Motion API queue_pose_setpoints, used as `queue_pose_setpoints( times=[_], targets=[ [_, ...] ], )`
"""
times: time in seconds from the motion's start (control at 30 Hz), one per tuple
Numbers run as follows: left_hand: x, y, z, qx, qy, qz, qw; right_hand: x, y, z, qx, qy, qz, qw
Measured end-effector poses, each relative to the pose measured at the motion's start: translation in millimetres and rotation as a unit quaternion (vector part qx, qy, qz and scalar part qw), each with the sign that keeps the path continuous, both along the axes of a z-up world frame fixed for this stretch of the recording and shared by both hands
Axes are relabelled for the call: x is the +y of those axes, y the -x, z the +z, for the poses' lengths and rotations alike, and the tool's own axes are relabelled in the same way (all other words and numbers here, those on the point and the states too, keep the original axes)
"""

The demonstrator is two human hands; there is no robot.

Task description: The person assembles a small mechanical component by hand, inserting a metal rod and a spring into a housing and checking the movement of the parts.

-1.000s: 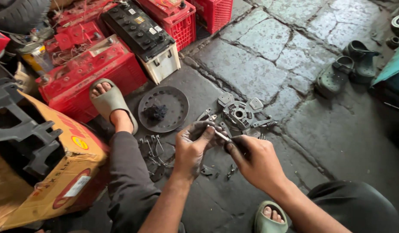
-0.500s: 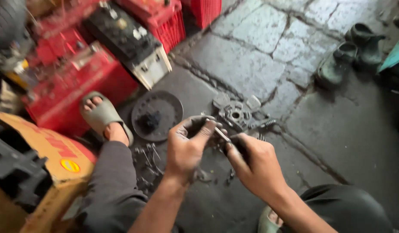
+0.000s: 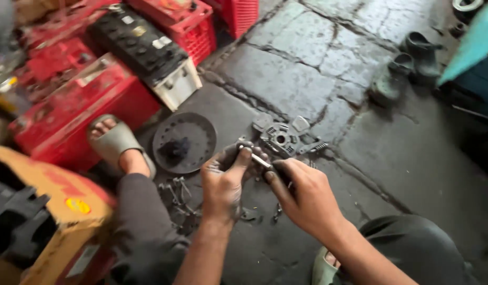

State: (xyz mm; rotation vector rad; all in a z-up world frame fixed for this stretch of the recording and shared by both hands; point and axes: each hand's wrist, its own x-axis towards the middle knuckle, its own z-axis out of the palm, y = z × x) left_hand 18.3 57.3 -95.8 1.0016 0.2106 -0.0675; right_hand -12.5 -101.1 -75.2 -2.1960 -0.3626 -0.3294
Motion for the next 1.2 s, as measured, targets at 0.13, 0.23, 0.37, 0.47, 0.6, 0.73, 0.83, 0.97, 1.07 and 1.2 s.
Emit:
queue_pose_setpoints(
  times=[0.13,0.23,0.37,0.47,0.6,0.73,0.83,0.97,1.07,1.2],
  targets=[
    [12,1,14,-0.005,-0.021,0.004,1.000,12,1,6,0.011,-0.022,0.024,0.999],
    [16,0,20,-0.034,-0.084,-0.001,0.996,15,-1,8,-0.032,-0.025,0.043,0.998],
    [16,-2,18,-0.081,-0.132,-0.003,0.988,17,-1,5,-0.011,0.011,0.004,1.000],
    [15,0,14,-0.088,-0.126,-0.015,0.988,16,5,-5,-0.023,0.052,-0.001,0.998],
    [21,-1,13,-0.054,-0.092,-0.058,0.993,10,7,-32,0.204,-0.180,0.011,0.962],
    [15,-1,13,-0.025,-0.059,-0.088,0.994,4,22,-49,0.412,-0.408,-0.005,0.815],
    [2,-2,7,-0.015,-0.063,-0.081,0.995,-1,24,-51,0.426,-0.430,-0.008,0.796],
    [-12,-2,4,0.010,-0.093,-0.067,0.993,-21,9,-43,0.406,-0.436,-0.005,0.803],
    [-15,-4,0,0.001,-0.072,-0.070,0.995,-33,4,-37,0.408,-0.438,0.003,0.801],
    [-17,-6,-10,0.032,0.001,-0.080,0.996,-24,4,-46,0.428,-0.449,-0.006,0.784]
  ],
)
